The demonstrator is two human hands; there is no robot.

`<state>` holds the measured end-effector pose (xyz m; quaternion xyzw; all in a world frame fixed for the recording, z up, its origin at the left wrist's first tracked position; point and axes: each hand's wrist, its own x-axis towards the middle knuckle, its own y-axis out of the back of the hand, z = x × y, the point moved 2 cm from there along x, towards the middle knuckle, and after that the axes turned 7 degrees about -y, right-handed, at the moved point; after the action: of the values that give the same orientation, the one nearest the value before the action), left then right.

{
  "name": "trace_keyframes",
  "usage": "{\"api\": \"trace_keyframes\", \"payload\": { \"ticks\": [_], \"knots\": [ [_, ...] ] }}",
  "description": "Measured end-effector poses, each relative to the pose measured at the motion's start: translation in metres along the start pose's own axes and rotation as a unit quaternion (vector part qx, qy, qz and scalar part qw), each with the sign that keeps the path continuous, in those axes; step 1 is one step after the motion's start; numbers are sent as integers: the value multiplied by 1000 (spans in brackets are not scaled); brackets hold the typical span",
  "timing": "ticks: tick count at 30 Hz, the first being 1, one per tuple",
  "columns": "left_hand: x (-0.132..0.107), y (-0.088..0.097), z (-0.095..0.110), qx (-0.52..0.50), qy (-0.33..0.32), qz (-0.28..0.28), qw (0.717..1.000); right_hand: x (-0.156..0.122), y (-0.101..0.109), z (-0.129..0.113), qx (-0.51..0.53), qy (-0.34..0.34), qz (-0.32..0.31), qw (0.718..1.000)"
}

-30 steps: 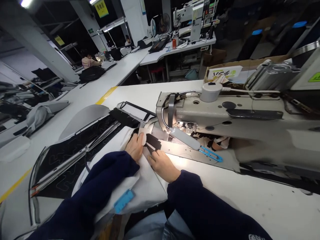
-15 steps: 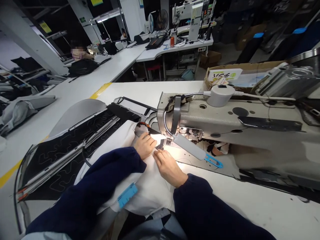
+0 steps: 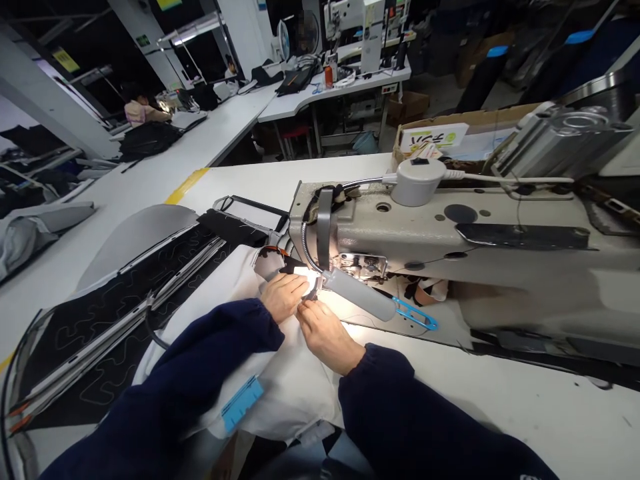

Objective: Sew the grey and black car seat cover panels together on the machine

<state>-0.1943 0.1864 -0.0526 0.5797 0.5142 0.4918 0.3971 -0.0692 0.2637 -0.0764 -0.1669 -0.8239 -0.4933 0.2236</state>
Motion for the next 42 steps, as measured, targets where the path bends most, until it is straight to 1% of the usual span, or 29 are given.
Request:
{"api": "trace_keyframes", "payload": {
  "ticks": [2, 4, 6, 11, 13, 18, 22, 26, 32, 37, 42],
  "knots": [
    [2, -1, 0, -5, 2, -9, 1000, -1, -1, 0, -40, 48, 12, 998],
    [4, -3, 0, -9, 6, -15, 1000, -2, -1, 0, -66, 77, 27, 994],
    [5, -5, 0, -14, 9, -19, 1000, -2, 0, 0, -80, 85, 36, 993],
    [5, -13, 0, -24, 5, -24, 999, 0, 1, 0, -101, 91, 19, 990],
    [4, -15, 0, -25, 0, -25, 999, 0, 3, 1, -111, 101, 23, 988],
    [8, -10, 1, -39, 5, -62, 997, 1, 9, 3, -112, 121, 30, 986],
    [18, -5, 8, -56, 11, -83, 995, -1, 17, 8, -118, 136, 19, 984],
    [29, -6, 18, -64, 18, -82, 994, -6, 28, 14, -105, 131, 1, 986],
    [38, -11, 28, -60, 16, -51, 997, -11, 38, 20, -111, 127, -13, 986],
    [38, -11, 30, -62, 15, -41, 997, -12, 38, 19, -102, 131, -15, 986],
    [37, -11, 29, -64, 12, -31, 997, -12, 32, 15, -93, 99, -30, 990]
  ]
}}
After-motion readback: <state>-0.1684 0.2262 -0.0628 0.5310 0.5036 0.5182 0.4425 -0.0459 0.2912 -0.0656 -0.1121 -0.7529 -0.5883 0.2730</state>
